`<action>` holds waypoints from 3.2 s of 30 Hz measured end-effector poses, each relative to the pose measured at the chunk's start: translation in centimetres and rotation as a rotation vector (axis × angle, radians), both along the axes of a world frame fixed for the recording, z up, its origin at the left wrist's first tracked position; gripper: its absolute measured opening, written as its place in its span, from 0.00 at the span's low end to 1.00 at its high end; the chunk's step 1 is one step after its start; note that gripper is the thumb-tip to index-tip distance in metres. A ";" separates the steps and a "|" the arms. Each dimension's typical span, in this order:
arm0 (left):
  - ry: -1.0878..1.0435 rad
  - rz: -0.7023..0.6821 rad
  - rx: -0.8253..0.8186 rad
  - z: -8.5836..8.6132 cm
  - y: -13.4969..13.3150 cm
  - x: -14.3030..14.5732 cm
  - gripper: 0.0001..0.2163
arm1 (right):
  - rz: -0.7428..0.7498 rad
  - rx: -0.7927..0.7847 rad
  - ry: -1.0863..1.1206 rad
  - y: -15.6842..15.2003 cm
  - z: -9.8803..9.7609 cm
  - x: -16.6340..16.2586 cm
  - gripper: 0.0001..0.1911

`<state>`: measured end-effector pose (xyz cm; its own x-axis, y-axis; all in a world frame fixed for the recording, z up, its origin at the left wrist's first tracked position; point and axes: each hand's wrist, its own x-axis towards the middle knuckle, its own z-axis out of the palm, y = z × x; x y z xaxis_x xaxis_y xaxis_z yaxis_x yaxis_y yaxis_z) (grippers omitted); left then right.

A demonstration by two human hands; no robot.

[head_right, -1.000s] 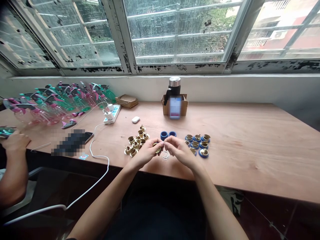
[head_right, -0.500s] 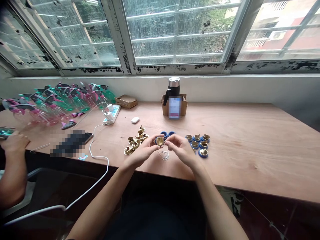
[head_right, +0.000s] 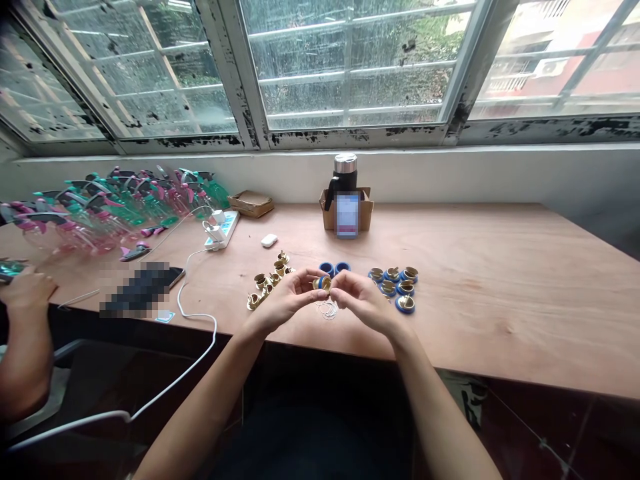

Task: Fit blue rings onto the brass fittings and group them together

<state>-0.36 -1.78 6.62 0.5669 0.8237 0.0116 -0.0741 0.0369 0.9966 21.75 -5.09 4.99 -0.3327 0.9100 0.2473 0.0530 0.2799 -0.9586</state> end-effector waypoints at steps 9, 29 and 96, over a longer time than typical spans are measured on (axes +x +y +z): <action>0.005 -0.031 0.004 0.2 0.1 0.0 0.24 | 0.003 -0.003 0.013 0.0 0.1 0.1 0.13; -0.103 -0.081 0.030 -0.2 0.3 -0.4 0.24 | -0.173 0.479 -0.283 -0.6 0.7 -0.8 0.05; -0.148 -0.076 0.353 0.3 0.0 -0.5 0.23 | -0.260 0.053 0.052 -1.5 1.4 -2.8 0.10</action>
<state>-0.83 -1.75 6.93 0.5974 0.7100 0.3730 -0.2284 -0.2952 0.9277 18.90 -6.62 6.37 -0.0751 0.9484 0.3080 0.0807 0.3136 -0.9461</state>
